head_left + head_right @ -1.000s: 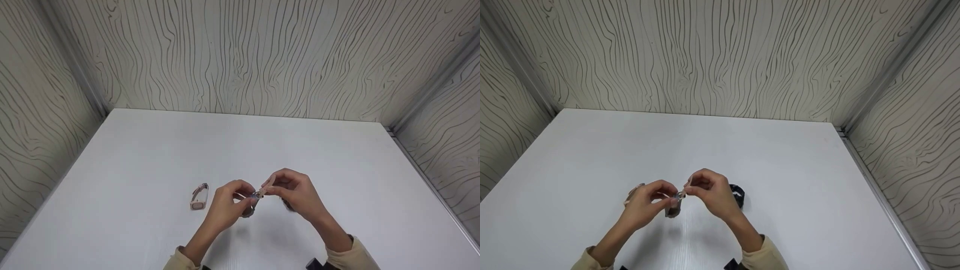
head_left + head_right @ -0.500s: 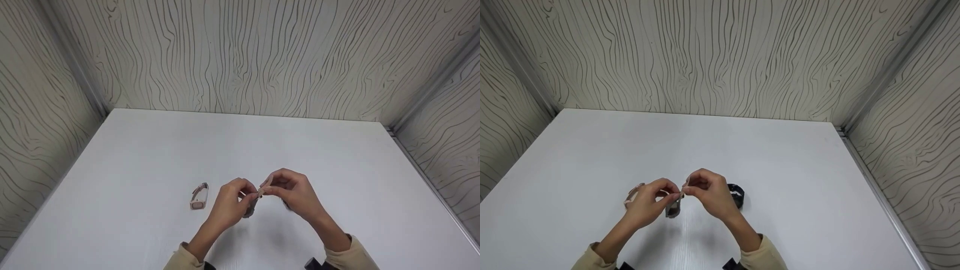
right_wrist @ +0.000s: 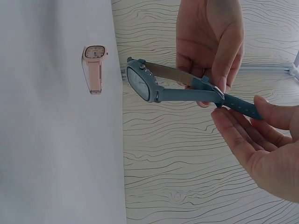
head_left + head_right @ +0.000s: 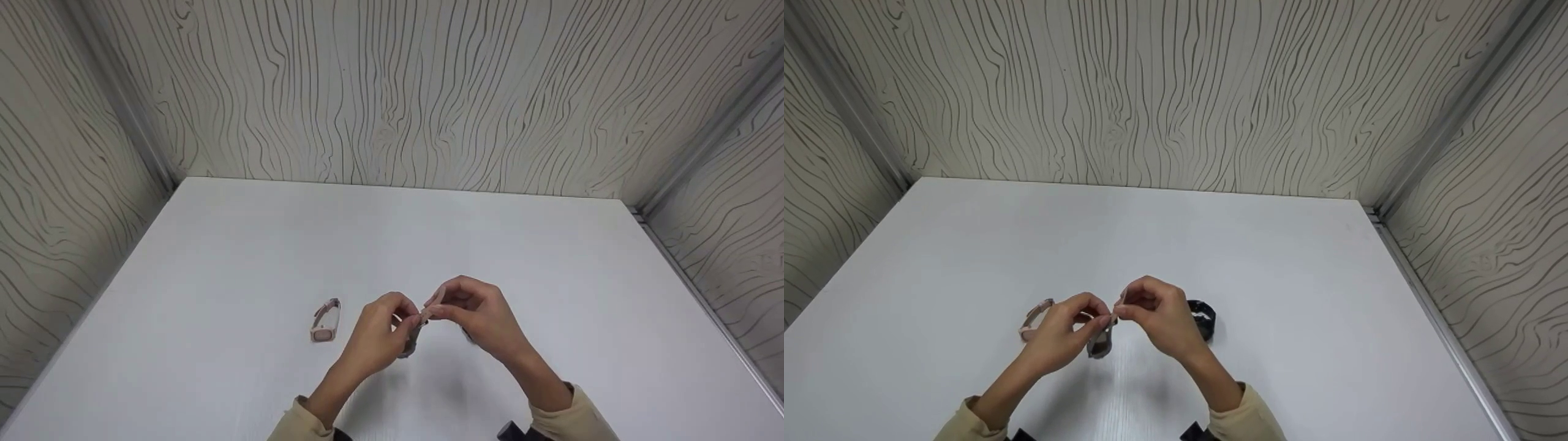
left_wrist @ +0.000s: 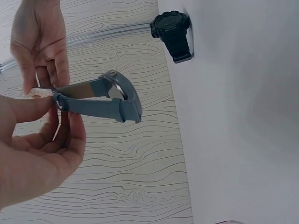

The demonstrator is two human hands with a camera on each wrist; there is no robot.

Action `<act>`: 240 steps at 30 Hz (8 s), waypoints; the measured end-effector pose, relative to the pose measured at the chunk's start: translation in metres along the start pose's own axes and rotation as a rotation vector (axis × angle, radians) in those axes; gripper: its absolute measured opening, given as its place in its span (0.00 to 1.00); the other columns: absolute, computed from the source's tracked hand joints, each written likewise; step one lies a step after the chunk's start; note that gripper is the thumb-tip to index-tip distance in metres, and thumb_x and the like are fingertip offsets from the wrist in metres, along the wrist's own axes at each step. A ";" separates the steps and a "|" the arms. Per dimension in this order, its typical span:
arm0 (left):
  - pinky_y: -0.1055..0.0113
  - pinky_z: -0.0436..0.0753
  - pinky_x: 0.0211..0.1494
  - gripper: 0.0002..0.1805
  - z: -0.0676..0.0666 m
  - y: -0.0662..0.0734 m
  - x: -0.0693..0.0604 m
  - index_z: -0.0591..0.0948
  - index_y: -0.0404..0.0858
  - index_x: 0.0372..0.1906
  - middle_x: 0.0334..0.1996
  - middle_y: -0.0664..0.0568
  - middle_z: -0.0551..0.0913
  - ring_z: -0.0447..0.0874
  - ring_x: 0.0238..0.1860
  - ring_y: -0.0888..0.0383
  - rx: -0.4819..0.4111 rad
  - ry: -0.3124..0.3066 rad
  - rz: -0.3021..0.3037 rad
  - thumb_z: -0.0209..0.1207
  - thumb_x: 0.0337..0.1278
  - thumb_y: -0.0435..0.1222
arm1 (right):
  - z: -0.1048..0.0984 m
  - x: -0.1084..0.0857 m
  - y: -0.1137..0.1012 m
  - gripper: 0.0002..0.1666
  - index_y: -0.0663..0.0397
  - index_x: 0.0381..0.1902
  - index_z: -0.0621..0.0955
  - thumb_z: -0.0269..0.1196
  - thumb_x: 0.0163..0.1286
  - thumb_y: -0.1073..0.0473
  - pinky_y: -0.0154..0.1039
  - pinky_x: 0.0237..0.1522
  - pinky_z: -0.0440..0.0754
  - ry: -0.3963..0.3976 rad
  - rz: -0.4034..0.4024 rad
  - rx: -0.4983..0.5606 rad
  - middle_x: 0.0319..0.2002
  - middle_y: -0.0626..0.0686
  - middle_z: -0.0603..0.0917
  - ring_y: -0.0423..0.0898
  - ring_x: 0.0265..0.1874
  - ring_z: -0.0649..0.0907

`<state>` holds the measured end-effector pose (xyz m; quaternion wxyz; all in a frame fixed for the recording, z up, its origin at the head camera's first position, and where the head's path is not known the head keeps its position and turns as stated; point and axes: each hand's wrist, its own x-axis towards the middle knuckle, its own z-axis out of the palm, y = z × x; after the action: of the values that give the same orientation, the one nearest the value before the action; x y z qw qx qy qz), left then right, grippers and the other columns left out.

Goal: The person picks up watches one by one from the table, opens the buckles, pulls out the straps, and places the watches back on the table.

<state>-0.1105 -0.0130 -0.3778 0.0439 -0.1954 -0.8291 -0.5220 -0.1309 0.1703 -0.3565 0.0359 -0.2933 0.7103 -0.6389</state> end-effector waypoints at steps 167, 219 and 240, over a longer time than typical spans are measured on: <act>0.70 0.78 0.45 0.11 -0.012 -0.011 -0.011 0.78 0.34 0.39 0.35 0.51 0.80 0.79 0.40 0.55 -0.213 0.004 -0.081 0.63 0.48 0.27 | -0.006 -0.005 0.019 0.10 0.59 0.38 0.82 0.65 0.57 0.66 0.39 0.42 0.80 -0.146 0.131 -0.199 0.35 0.56 0.81 0.51 0.36 0.82; 0.65 0.81 0.41 0.14 -0.004 -0.069 0.001 0.72 0.24 0.43 0.36 0.44 0.76 0.82 0.37 0.55 -0.524 0.103 -0.388 0.61 0.51 0.26 | -0.003 -0.005 0.093 0.18 0.82 0.39 0.71 0.63 0.57 0.71 0.47 0.41 0.80 0.018 0.378 0.175 0.32 0.60 0.80 0.50 0.33 0.83; 0.65 0.81 0.41 0.13 0.001 -0.085 0.006 0.74 0.24 0.42 0.34 0.43 0.77 0.82 0.35 0.56 -0.476 0.138 -0.511 0.60 0.50 0.24 | 0.002 0.000 0.112 0.16 0.82 0.38 0.72 0.62 0.57 0.72 0.43 0.40 0.81 0.081 0.467 0.173 0.29 0.55 0.82 0.47 0.32 0.83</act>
<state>-0.1471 -0.0425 -0.4484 -0.0788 0.0495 -0.7013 -0.7068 -0.1716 0.1697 -0.4607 0.1792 -0.0912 0.7025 -0.6827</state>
